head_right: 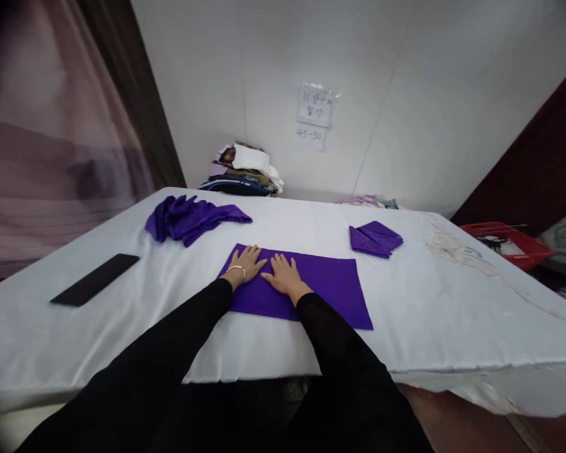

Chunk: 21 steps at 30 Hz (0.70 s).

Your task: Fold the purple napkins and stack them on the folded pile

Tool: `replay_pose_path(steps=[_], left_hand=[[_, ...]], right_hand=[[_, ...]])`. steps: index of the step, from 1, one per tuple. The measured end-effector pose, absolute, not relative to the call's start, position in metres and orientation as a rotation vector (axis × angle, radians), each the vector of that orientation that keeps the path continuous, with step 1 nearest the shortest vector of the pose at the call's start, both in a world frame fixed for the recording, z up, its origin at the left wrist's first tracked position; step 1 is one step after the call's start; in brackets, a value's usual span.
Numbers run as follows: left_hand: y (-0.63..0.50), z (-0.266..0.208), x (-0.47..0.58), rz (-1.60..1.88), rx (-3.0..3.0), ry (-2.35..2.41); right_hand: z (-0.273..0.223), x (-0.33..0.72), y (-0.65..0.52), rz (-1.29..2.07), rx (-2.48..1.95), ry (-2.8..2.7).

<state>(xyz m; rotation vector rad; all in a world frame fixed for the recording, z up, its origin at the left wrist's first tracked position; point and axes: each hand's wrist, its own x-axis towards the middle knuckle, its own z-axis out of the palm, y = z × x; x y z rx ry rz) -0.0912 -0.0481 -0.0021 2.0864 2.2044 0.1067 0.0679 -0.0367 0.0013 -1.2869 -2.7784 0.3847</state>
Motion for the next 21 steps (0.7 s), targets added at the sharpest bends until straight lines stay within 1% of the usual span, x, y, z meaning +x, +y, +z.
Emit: replay_pose_path(steps=[4,10,14,21], left_hand=[[-0.039,-0.009,-0.117,0.111,1.989,2.310],[-0.030,-0.007,-0.130,0.086,1.921,2.374],[-0.030,-0.007,-0.130,0.065,1.908,2.388],[-0.028,0.002,-0.132,0.012,1.837,2.375]], right_hand=[[-0.011,0.095,-0.011,0.378,-1.349,-2.736],[-0.012,0.184,0.026,0.322,-1.803,-2.548],[-0.013,0.230,0.037,0.279,-2.011,-2.420],[-0.015,0.240,0.038,0.257,-2.069,-2.378]])
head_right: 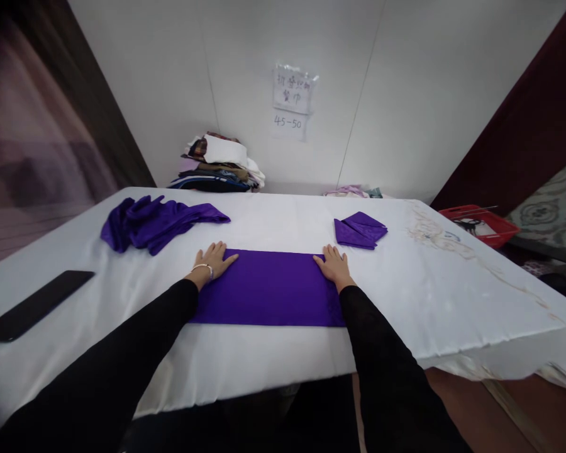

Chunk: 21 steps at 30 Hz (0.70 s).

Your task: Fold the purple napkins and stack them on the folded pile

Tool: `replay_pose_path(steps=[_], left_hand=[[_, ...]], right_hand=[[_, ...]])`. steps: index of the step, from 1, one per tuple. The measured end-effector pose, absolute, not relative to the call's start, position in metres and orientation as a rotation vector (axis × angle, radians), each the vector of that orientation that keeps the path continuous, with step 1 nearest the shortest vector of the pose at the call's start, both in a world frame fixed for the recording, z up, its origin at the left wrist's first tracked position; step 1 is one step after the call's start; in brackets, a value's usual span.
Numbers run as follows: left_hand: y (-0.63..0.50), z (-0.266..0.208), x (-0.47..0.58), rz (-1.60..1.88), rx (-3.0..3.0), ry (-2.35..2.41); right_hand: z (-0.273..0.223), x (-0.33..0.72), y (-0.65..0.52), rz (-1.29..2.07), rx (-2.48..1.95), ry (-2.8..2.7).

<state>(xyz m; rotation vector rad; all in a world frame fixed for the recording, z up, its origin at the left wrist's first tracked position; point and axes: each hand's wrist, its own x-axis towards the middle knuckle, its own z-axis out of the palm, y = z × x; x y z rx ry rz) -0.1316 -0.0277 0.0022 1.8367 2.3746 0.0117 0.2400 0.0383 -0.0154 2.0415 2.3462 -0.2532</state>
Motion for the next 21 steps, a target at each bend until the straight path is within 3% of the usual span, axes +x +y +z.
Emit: replay_pose_path(steps=[4,10,18,21], left_hand=[[-0.044,0.007,-0.099,0.023,1.883,2.345],[-0.093,-0.006,-0.052,0.127,2.239,1.927],[-0.107,-0.006,-0.131,0.104,1.975,2.305],[-0.106,-0.007,-0.135,0.093,1.987,2.327]], right_hand=[[-0.016,0.239,0.039,-0.264,2.042,2.372],[-0.015,0.242,0.037,-0.252,2.034,2.389],[0.001,0.210,0.014,-0.201,2.000,2.404],[0.005,0.156,-0.036,-0.293,1.697,2.689]])
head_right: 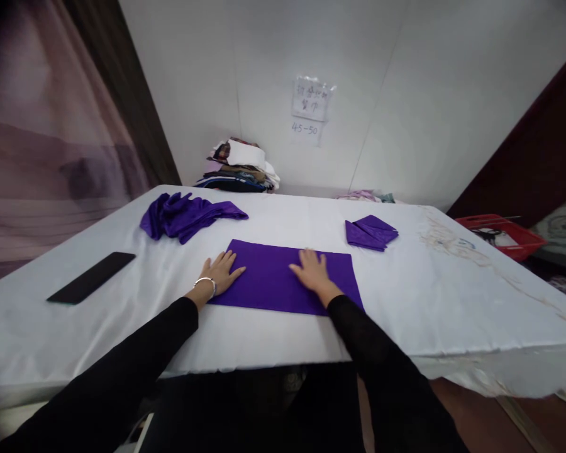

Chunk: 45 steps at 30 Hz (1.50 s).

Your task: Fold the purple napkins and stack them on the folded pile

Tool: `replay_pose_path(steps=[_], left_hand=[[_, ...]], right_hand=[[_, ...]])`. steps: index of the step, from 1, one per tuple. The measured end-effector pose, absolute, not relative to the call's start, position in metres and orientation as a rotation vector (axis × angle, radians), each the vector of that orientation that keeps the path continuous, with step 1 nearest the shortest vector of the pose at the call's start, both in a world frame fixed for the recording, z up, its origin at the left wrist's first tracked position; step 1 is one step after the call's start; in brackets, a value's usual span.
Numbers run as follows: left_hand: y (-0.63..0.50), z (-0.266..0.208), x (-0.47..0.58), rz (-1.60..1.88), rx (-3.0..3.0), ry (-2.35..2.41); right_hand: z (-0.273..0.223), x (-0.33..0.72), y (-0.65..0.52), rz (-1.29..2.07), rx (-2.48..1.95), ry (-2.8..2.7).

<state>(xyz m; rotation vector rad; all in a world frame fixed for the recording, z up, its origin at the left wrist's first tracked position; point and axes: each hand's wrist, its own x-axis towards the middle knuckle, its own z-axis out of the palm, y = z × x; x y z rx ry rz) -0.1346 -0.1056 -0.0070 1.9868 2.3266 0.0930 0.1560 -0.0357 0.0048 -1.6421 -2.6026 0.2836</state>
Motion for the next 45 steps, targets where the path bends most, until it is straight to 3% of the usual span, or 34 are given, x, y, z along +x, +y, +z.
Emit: replay_pose_path(steps=[6,19,28,37,45], left_hand=[[-0.102,-0.007,-0.132,0.013,1.970,2.355],[-0.103,-0.002,-0.128,0.026,1.972,2.415],[-0.143,-0.010,-0.060,0.119,2.224,1.982],[-0.160,0.003,-0.166,0.080,1.775,2.535],[-0.173,0.020,-0.130,0.280,1.869,2.511]], right_hand=[[0.000,0.089,-0.115,0.431,-0.984,-2.813],[-0.015,0.292,-0.099,0.154,-1.894,-2.499],[-0.036,0.303,-0.098,-0.058,-1.902,-2.546],[-0.040,0.313,-0.095,-0.126,-1.808,-2.677],[-0.024,0.264,-0.118,-0.138,-1.704,-2.520]])
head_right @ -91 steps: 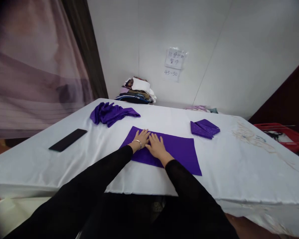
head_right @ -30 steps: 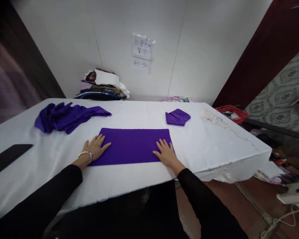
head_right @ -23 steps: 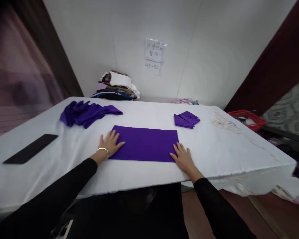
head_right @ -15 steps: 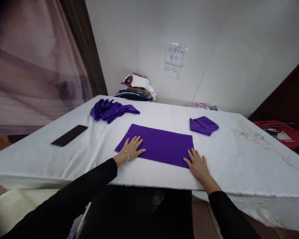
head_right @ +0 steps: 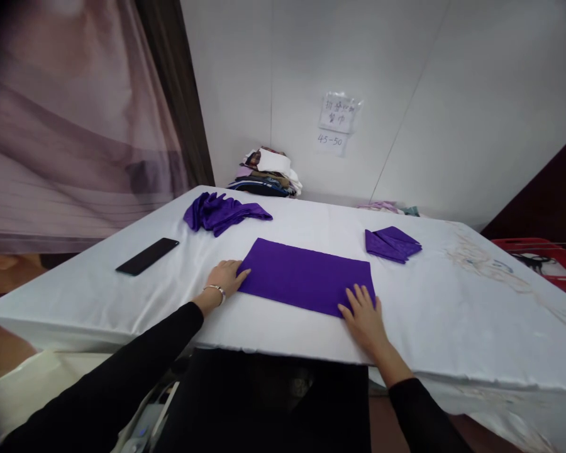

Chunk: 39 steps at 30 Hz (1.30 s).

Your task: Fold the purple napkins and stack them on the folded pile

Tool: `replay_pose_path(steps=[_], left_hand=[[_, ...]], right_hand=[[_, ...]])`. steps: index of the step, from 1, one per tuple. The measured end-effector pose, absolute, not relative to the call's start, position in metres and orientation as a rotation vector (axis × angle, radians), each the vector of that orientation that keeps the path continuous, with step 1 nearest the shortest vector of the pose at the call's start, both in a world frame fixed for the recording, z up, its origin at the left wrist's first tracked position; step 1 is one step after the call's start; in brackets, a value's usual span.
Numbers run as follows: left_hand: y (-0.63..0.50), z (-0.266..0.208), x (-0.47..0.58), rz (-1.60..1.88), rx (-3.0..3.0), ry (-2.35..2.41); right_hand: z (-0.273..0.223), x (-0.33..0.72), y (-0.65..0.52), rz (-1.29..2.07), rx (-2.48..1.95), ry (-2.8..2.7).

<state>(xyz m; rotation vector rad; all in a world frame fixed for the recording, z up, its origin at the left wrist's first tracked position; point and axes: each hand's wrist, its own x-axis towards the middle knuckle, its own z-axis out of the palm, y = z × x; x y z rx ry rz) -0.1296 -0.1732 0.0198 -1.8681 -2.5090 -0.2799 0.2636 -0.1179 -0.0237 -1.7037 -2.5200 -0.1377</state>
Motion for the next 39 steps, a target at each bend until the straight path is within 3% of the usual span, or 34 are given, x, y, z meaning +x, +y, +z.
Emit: replay_pose_path(steps=[5,12,17,20,25,30,36,39], left_hand=[[-0.152,0.027,-0.130,-0.473,-1.743,-2.876],[-0.142,0.026,-0.161,-1.079,-1.571,-3.307],[-0.136,0.043,-0.154,-1.759,-1.600,-3.187],[-0.118,0.068,-0.127,-1.969,-1.793,-3.021],[-0.084,0.096,-0.030,-1.931,-2.253,-2.750],[-0.085,0.071,0.070,-1.808,-2.762,-2.386],[-0.099,0.029,0.041,-1.832,-2.546,-2.218],[-0.102,0.009,0.005,-1.644,-2.290,-2.206]], right_hand=[[-0.004,0.209,-0.131,0.043,-1.431,-2.633],[-0.009,0.194,-0.128,0.290,-1.443,-2.672],[-0.011,0.197,-0.128,0.429,-1.406,-2.580],[-0.010,0.197,-0.126,0.689,-1.305,-2.354],[0.001,0.192,-0.110,1.318,-1.049,-1.536],[0.007,0.206,-0.090,1.805,-0.827,-0.888],[-0.006,0.229,-0.091,1.868,-0.874,-0.827],[-0.013,0.226,-0.093,1.832,-0.950,-0.783]])
